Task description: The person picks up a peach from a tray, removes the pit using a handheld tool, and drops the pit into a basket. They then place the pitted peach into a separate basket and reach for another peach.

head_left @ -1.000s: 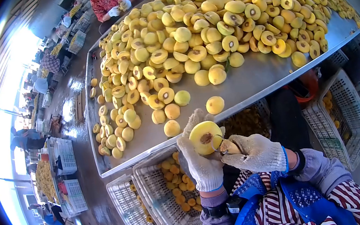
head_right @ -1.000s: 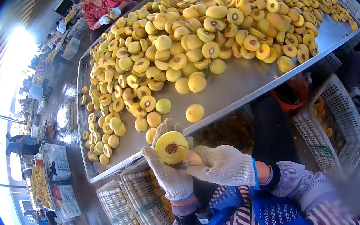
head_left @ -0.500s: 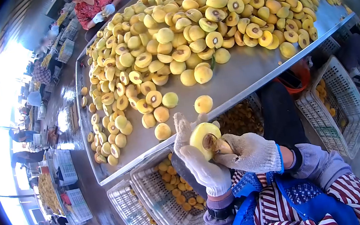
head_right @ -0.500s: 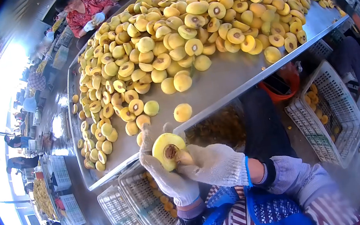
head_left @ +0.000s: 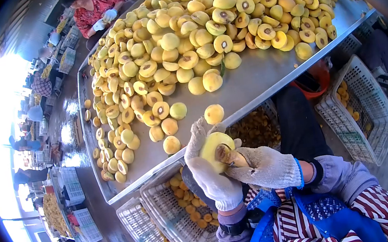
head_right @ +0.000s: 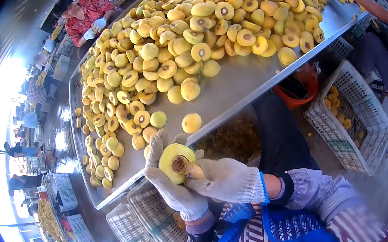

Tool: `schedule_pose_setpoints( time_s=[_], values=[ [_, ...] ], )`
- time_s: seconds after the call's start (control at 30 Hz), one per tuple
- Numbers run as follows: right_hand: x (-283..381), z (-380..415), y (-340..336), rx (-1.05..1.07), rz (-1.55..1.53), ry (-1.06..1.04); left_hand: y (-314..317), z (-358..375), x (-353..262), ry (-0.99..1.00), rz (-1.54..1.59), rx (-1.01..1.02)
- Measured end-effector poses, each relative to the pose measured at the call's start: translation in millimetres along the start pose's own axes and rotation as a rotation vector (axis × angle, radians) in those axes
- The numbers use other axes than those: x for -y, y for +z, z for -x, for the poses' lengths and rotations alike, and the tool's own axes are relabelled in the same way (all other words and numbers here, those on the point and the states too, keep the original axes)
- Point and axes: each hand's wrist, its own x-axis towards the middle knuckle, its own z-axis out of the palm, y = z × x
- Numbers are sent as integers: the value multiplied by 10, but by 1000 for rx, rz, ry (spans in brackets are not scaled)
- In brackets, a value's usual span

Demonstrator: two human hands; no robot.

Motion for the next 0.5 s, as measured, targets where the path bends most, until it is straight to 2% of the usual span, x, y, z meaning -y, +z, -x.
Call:
schedule_pose_setpoints(
  time_s=[0.03, 0.1, 0.17, 0.23, 0.3, 0.47, 0.5],
  values=[
    [27, 12, -15, -9, 41, 15, 3, 10, 23, 39, -41, 2],
    [-72, -14, 16, 40, -148, -45, -1, 8, 19, 59, -98, 47],
    [-93, -11, 5, 105, -272, 11, -51, -44, -89, 24, -137, 134],
    [19, -4, -68, 190, -329, 182, -87, -124, -140, 22, -194, 191],
    [-55, -23, -96, 250, -448, 131, -139, -183, -134, 1, -291, 246],
    [-186, -32, -184, 321, -543, 111, -102, -166, -38, 332, -461, 243],
    [-172, -27, -193, 297, -516, 132, -103, -183, -66, 467, -632, 278]
  ],
)
